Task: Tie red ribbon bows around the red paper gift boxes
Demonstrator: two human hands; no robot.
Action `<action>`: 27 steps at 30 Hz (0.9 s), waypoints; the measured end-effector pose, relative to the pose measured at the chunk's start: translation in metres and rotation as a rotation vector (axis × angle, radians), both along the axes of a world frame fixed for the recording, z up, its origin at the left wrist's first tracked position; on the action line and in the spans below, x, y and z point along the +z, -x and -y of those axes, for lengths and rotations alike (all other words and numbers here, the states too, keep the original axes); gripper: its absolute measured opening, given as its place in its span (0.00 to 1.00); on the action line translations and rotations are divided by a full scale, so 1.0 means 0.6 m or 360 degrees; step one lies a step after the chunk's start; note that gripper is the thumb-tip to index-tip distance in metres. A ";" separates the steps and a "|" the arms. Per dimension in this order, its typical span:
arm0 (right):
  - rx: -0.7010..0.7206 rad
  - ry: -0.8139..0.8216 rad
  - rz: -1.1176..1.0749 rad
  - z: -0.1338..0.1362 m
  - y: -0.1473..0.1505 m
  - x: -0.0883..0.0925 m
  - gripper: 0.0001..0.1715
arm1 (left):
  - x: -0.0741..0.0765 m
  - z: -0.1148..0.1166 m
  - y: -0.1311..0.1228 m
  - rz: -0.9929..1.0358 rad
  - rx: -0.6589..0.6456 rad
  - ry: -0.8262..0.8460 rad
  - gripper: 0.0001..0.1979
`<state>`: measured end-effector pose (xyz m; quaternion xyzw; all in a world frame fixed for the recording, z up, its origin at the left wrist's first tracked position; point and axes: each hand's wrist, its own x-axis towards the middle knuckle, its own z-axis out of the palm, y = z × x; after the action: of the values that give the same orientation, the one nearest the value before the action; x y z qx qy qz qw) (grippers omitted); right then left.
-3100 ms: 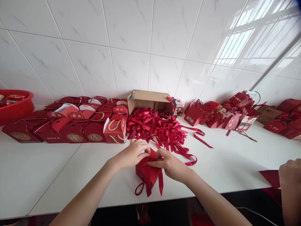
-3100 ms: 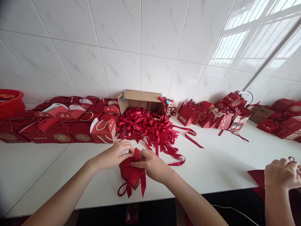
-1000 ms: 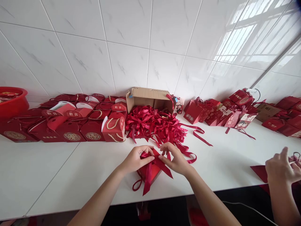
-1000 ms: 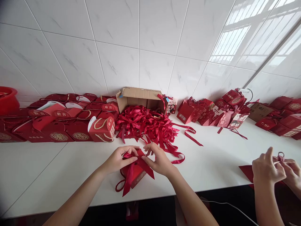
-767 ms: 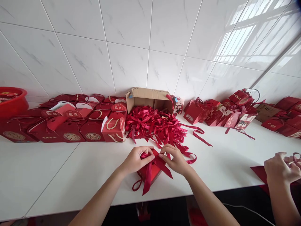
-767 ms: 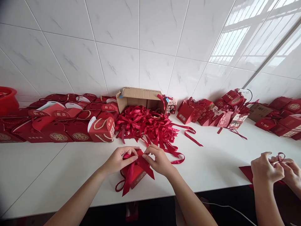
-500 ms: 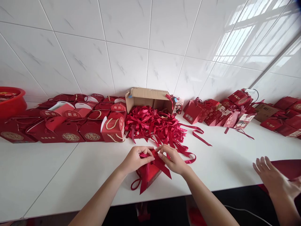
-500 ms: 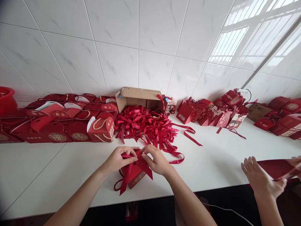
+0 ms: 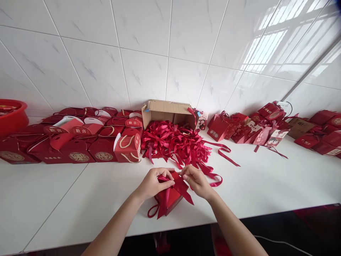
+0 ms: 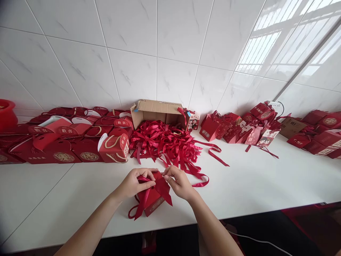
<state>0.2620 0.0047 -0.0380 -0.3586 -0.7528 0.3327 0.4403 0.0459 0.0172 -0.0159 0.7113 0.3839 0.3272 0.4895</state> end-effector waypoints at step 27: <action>-0.0083 0.0064 -0.0156 0.008 0.008 -0.026 0.22 | 0.001 0.011 0.004 0.0151 -0.0104 -0.0016 0.15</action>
<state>0.2572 0.0000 -0.0536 -0.3701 -0.7139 0.3536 0.4778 0.0435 0.0109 -0.0150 0.7096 0.3354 0.3463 0.5139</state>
